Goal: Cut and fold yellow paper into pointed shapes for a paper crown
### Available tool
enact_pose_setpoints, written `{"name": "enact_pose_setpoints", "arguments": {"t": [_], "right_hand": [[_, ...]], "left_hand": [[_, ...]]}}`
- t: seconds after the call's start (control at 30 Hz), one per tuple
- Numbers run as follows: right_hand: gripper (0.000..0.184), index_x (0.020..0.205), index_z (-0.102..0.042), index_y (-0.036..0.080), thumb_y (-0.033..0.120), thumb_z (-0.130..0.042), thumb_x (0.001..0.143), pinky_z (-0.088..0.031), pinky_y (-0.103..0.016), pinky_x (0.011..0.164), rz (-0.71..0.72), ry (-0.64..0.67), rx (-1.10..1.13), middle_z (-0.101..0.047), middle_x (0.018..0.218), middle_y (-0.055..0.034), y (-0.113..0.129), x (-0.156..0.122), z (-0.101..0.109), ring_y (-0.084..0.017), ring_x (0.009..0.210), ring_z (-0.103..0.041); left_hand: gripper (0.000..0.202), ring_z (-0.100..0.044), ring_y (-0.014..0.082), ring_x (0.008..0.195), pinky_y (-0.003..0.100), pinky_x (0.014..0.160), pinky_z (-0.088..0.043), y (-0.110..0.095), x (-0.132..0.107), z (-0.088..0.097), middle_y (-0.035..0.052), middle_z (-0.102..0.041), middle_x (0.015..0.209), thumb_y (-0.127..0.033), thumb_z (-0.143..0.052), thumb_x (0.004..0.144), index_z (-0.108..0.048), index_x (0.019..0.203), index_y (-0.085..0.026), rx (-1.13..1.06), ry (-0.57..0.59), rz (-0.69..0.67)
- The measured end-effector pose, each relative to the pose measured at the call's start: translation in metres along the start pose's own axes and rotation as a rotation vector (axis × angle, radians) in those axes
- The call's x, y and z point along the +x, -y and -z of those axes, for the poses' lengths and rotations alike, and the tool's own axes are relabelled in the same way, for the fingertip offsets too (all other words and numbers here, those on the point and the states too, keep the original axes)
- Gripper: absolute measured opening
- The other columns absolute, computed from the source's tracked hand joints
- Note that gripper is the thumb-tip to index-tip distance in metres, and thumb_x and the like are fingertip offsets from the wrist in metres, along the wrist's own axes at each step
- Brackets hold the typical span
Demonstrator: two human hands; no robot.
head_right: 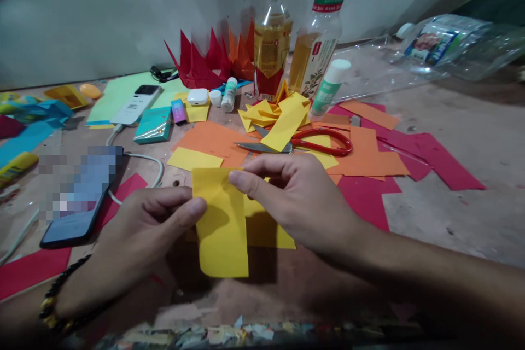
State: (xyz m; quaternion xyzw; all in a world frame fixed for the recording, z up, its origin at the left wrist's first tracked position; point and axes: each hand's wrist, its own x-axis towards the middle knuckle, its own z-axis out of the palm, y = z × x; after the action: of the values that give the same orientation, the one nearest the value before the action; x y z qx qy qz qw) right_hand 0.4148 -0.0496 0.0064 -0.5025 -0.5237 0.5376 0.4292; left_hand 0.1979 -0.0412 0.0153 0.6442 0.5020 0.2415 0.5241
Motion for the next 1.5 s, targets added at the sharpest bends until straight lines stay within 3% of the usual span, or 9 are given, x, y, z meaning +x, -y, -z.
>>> {"name": "enact_pose_setpoints", "arguments": {"t": [0.13,0.7,0.93,1.07,1.2,1.27,1.33,1.43,1.5], "right_hand": [[0.016,0.079,-0.083,0.022,0.035,-0.093,0.081,-0.042,-0.02,0.052,-0.001,-0.029,0.013,-0.069,0.07,0.0023,-0.001,0.002,0.0,-0.01,0.061,-0.054],[0.019,0.081,-0.087,0.023,0.041,-0.094,0.081,-0.024,-0.023,0.042,-0.002,-0.11,0.092,-0.044,0.05,0.0073,-0.004,0.007,0.002,-0.006,0.046,-0.027],[0.019,0.077,-0.086,0.024,0.04,-0.092,0.083,-0.019,-0.022,0.04,0.008,-0.15,0.134,-0.06,0.059,0.0042,-0.006,0.013,0.006,-0.004,0.048,-0.036],[0.02,0.078,-0.084,0.022,0.04,-0.09,0.084,-0.026,-0.022,0.043,0.023,-0.195,0.125,-0.065,0.065,0.0033,-0.009,0.018,0.01,-0.004,0.05,-0.041],[0.024,0.1,-0.084,0.023,0.044,-0.084,0.089,-0.043,-0.024,0.052,-0.001,-0.202,0.087,-0.078,0.086,-0.002,-0.013,0.019,0.011,-0.012,0.068,-0.065],[0.03,0.125,-0.077,0.028,0.035,-0.074,0.096,-0.059,-0.032,0.077,0.148,-0.191,0.015,-0.079,0.125,-0.0046,-0.015,0.018,0.014,-0.022,0.105,-0.074],[0.051,0.142,-0.065,0.033,0.019,-0.067,0.093,-0.054,-0.045,0.112,0.468,-0.137,-0.226,-0.062,0.158,-0.0014,-0.016,0.015,0.018,-0.027,0.141,-0.06],[0.055,0.144,-0.062,0.033,0.012,-0.067,0.093,-0.035,-0.05,0.13,0.978,0.036,-0.716,-0.055,0.166,0.0017,-0.016,0.01,0.027,-0.027,0.156,-0.043],[0.037,0.135,-0.068,0.033,0.02,-0.07,0.101,-0.04,-0.046,0.126,1.148,0.075,-0.862,-0.068,0.153,0.0035,-0.016,0.009,0.032,-0.025,0.151,-0.049]], "left_hand": [[0.054,-0.036,0.0118,0.057,0.023,0.051,-0.026,0.003,-0.002,0.003,-0.0026,-0.047,0.06,-0.058,-0.064,0.099,-0.061,0.062,-0.019,0.008,0.068,0.035],[0.042,-0.041,0.0096,0.058,0.018,0.051,-0.034,0.003,-0.001,0.0,-0.0045,-0.052,0.064,-0.051,-0.07,0.097,-0.067,0.071,-0.019,-0.128,0.114,0.084],[0.038,-0.052,0.0086,0.059,0.015,0.052,-0.044,0.005,-0.003,-0.002,-0.0039,-0.062,0.065,-0.047,-0.079,0.094,-0.072,0.071,-0.018,-0.252,0.132,0.139],[0.037,-0.069,0.01,0.066,0.015,0.06,-0.054,0.011,-0.004,-0.002,0.0028,-0.082,0.08,-0.054,-0.082,0.093,-0.077,0.081,-0.019,-0.377,0.183,0.214],[0.043,-0.063,0.0052,0.05,0.01,0.047,-0.048,0.014,-0.002,0.001,0.0024,-0.083,0.077,-0.059,-0.082,0.093,-0.075,0.082,-0.018,-0.439,0.163,0.231],[0.04,-0.067,0.0065,0.049,0.011,0.045,-0.05,0.014,-0.001,0.002,0.0016,-0.083,0.074,-0.056,-0.083,0.093,-0.076,0.082,-0.019,-0.536,0.18,0.23],[0.035,-0.074,0.0095,0.054,0.012,0.05,-0.056,0.012,0.0,0.003,0.0014,-0.083,0.071,-0.049,-0.088,0.091,-0.077,0.08,-0.018,-0.676,0.209,0.239],[0.03,-0.078,0.0113,0.058,0.012,0.053,-0.059,0.009,0.001,0.004,0.0015,-0.083,0.07,-0.043,-0.093,0.087,-0.08,0.077,-0.017,-0.801,0.248,0.255],[0.03,-0.077,0.0106,0.054,0.011,0.051,-0.058,0.006,0.001,0.005,0.0015,-0.081,0.067,-0.043,-0.095,0.085,-0.081,0.077,-0.017,-0.813,0.268,0.263]]}}
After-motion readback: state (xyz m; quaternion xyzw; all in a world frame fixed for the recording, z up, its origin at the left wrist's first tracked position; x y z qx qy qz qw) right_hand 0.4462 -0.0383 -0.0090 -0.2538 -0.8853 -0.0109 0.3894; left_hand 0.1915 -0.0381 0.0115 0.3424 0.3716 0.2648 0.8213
